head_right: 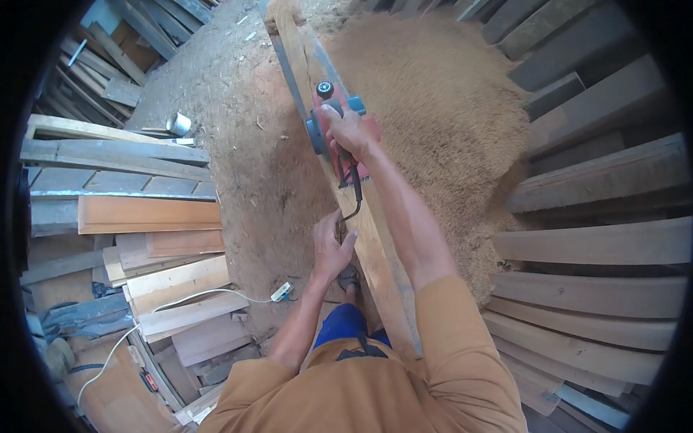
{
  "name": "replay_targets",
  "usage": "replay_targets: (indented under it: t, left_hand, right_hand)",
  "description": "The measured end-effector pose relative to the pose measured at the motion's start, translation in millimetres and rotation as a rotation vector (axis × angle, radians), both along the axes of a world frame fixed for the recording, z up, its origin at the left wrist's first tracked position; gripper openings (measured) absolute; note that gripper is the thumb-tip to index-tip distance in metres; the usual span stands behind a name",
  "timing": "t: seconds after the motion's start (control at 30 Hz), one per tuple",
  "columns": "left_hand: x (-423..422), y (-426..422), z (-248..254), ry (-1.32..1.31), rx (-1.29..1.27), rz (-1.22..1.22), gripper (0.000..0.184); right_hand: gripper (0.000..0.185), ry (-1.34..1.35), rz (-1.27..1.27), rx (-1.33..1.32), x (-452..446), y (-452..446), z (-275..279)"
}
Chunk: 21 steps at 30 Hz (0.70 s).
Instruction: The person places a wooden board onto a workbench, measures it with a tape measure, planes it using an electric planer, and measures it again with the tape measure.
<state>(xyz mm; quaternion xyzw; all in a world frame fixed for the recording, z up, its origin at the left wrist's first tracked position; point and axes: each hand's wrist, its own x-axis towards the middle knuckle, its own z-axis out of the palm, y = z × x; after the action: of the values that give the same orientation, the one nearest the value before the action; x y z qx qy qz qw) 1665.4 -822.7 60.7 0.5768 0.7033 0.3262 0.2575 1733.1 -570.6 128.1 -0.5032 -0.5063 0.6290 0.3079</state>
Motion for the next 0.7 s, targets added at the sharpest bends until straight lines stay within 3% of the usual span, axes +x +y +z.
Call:
replay_targets:
  t: [0.13, 0.33, 0.53, 0.63, 0.7]
  left_hand:
    - [21, 37, 30, -0.069, 0.041, 0.063, 0.047]
    - [36, 29, 17, -0.518, -0.144, 0.103, 0.030]
    - [37, -25, 37, -0.266, -0.277, -0.035, 0.025]
    - [33, -84, -6, -0.177, -0.046, -0.229, 0.021]
    - [35, -121, 10, -0.442, -0.108, -0.146, 0.019]
  right_hand:
    - [0.042, -0.017, 0.054, -0.069, 5, -12, -6]
    - [0.039, 0.044, 0.033, -0.040, 16, -43, 3]
    - [0.031, 0.104, -0.013, -0.127, 28, -100, -5]
    - [0.032, 0.093, -0.043, -0.095, 45, -157, -8]
    - [0.032, 0.051, -0.023, -0.074, 63, -203, -4]
